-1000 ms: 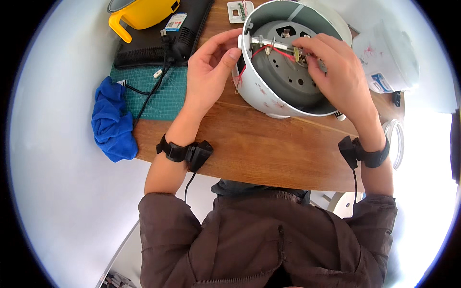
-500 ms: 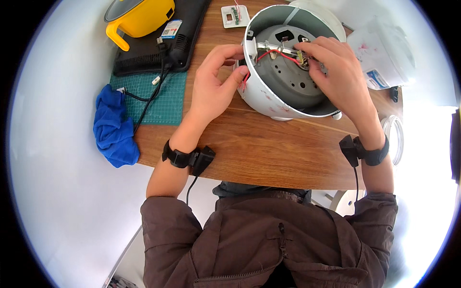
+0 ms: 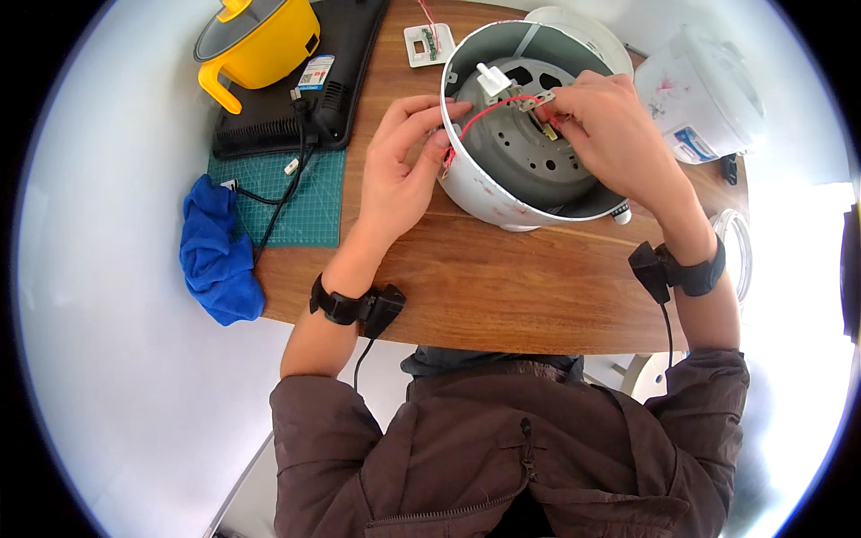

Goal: The person disassembles a white rice cooker using a screwdriver, removes the heating element and internal wiring, and then reassembles the components. The person handles the cooker body, heating element, and wires while working at a wooden table.

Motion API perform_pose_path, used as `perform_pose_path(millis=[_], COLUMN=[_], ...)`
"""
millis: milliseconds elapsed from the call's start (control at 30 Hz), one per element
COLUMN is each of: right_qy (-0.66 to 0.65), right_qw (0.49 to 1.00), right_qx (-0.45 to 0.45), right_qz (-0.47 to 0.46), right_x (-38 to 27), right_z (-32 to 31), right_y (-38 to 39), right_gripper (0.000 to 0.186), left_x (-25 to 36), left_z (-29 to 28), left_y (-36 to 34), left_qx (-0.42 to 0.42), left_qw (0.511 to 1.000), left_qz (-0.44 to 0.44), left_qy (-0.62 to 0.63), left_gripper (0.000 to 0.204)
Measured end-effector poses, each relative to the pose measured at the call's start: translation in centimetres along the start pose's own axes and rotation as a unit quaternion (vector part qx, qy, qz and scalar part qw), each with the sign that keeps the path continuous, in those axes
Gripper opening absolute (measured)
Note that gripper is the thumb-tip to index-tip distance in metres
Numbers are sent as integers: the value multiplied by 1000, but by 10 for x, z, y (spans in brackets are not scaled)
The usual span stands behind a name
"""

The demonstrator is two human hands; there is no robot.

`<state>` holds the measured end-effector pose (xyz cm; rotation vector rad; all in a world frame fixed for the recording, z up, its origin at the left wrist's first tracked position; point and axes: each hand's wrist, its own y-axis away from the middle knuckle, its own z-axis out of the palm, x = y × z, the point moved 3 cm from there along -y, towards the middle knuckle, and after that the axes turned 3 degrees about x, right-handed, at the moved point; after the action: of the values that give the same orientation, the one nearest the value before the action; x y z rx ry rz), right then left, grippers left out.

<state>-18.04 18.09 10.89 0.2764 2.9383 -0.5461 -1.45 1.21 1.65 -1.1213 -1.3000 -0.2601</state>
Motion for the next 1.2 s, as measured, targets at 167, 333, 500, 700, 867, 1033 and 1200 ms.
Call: perform_pose_path(millis=[167,333,500,700,867,1033,1200], right_qy=[-15,-10,-2,17,39,59,66], right_qw=[1000,999,998,998,998,996,994], right_qx=[-26,-18,41,45,46,56,82], right_qz=[-1,25,39,50,21,-20,-20], right_x=[-2,-10,-14,-18,-19,-13,-15], right_z=[-5,-8,0,1,1,-3,-4], right_y=[1,0,-1,-2,3,5,5], right_gripper=[15,24,30,25,20,14,11], left_x=[1,2,0,-5,-5,-9,-8], left_z=[-2,-2,-2,-2,-1,-3,-2], left_y=[-1,0,-1,-1,0,1,1], left_qx=[-17,-20,-19,-14,-9,-12,-14], left_qw=[999,1000,999,999,999,999,999], left_qz=[11,-4,12,7,9,4,-8], left_qy=[-32,-10,-24,-30,-44,-39,-40], left_gripper=[35,36,36,35,35,35,36])
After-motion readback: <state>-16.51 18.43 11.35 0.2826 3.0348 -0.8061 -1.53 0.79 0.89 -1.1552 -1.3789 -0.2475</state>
